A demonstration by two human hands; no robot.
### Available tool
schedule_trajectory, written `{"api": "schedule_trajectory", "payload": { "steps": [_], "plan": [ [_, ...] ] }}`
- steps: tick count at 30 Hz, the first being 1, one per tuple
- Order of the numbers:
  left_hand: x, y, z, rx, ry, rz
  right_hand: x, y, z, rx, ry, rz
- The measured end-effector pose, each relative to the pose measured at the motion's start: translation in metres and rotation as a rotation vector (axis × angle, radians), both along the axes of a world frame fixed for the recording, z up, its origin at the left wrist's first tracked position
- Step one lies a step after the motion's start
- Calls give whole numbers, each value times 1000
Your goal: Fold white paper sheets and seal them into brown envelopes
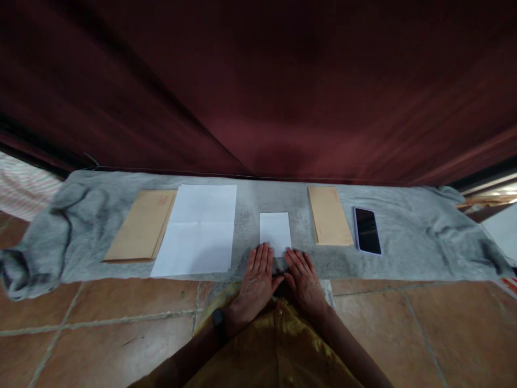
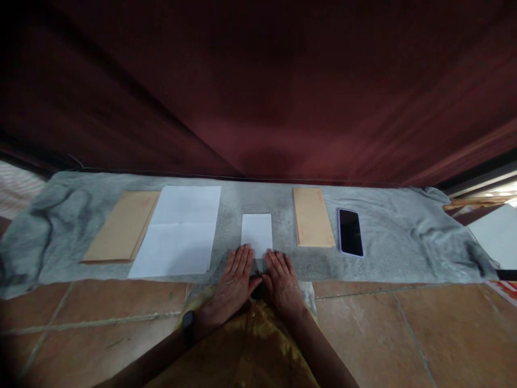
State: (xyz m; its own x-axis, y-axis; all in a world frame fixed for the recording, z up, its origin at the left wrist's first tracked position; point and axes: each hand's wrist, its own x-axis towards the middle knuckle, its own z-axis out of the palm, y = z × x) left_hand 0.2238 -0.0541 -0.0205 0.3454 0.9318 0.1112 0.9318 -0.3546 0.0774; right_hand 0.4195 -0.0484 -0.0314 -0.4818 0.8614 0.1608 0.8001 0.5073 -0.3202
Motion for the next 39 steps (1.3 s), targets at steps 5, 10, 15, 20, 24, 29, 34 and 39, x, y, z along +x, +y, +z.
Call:
{"api": "schedule_trajectory", "payload": {
  "steps": [5, 10, 15, 20, 24, 29, 34, 39],
  "plan": [
    [7, 5, 3, 10, -36, 45, -1, 0, -1, 44, -3, -7],
    [8, 14, 0, 18, -62, 64, -1, 0, -4, 75, -5, -5],
    [7, 32, -4, 11, -108, 67, 0, 0, -6, 76, 2, 8],
    [6, 56, 2, -49, -89, 93, -2, 0, -4, 70, 17, -8],
    [5, 76, 7, -87, -51, 112, -3, 0, -4, 75, 25, -27],
    [3, 100, 6, -92, -44, 139, -3, 0, -5, 86, 6, -22],
    [-1, 106, 10, -93, -48, 130, -3, 0, -6, 99, 3, -22],
    [-6, 86, 14, -92, -56, 92, -3, 0, -6, 88, -1, -37]
  ]
}}
